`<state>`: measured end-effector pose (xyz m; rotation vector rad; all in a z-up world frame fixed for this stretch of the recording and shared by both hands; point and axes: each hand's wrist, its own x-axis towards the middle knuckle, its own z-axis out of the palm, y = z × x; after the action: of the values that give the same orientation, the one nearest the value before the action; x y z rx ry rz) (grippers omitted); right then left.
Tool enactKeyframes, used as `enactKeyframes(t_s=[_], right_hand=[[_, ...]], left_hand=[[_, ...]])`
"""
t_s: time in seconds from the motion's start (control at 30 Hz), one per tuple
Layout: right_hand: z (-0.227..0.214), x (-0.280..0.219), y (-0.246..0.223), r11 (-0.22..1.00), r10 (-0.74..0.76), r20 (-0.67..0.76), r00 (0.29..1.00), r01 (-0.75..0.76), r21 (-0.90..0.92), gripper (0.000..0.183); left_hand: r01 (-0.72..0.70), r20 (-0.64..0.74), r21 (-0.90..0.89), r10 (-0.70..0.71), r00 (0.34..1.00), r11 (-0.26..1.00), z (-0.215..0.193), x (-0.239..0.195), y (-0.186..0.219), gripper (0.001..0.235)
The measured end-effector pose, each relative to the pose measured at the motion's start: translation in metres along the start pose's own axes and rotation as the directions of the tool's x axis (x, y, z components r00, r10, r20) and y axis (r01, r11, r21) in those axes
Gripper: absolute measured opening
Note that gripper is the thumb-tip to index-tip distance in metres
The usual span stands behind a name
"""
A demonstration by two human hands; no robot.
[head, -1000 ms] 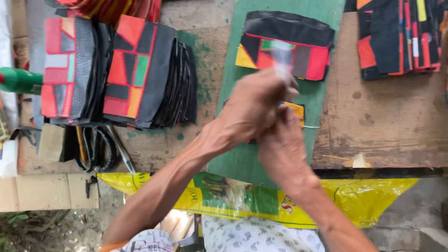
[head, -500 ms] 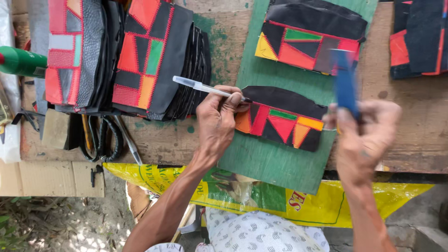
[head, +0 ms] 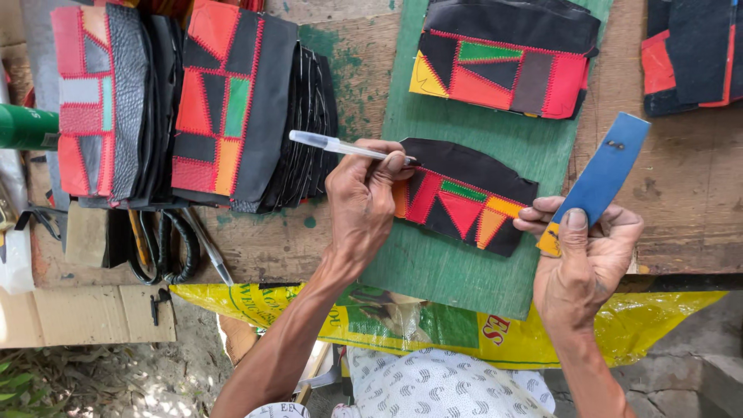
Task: The person marks colorful patchwork pouches with a white pen using a blue plastic template as a guide. They repeatedly pick up a pouch, place the template, mark specific spots, and set the pouch aside on a green board.
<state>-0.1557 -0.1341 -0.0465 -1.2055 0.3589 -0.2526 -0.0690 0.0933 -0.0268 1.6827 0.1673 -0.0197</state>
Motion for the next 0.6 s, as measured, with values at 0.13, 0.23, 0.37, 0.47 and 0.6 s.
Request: enactKeyframes(t_s=[0.13, 0.23, 0.37, 0.47, 0.6], right_hand=[[0.008, 0.003, 0.001, 0.994, -0.093, 0.02, 0.996, 0.094, -0.063, 0.025], [0.009, 0.011, 0.003, 0.989, -0.114, 0.037, 0.993, 0.117, -0.093, 0.024], [0.009, 0.017, 0.002, 0.987, -0.12, 0.041, 0.992, 0.124, -0.1, 0.024], [0.008, 0.016, 0.002, 0.984, -0.126, 0.048, 0.991, 0.131, -0.121, 0.025], [0.008, 0.014, 0.006, 0.967, -0.154, 0.071, 0.986, 0.165, -0.195, 0.025]], left_hand=[[0.019, -0.001, -0.053, -0.019, 1.0, 0.998, -0.002, -0.009, 0.001, 0.014], [0.032, 0.002, -0.105, -0.032, 0.999, 0.994, -0.003, -0.014, -0.001, 0.014], [0.019, 0.003, -0.099, -0.019, 1.0, 0.995, -0.005, -0.017, -0.002, 0.013], [0.027, 0.002, -0.052, -0.027, 1.0, 0.998, -0.005, -0.017, 0.0, 0.013], [0.035, 0.065, -0.037, -0.033, 0.997, 0.999, 0.018, -0.015, 0.004, 0.01]])
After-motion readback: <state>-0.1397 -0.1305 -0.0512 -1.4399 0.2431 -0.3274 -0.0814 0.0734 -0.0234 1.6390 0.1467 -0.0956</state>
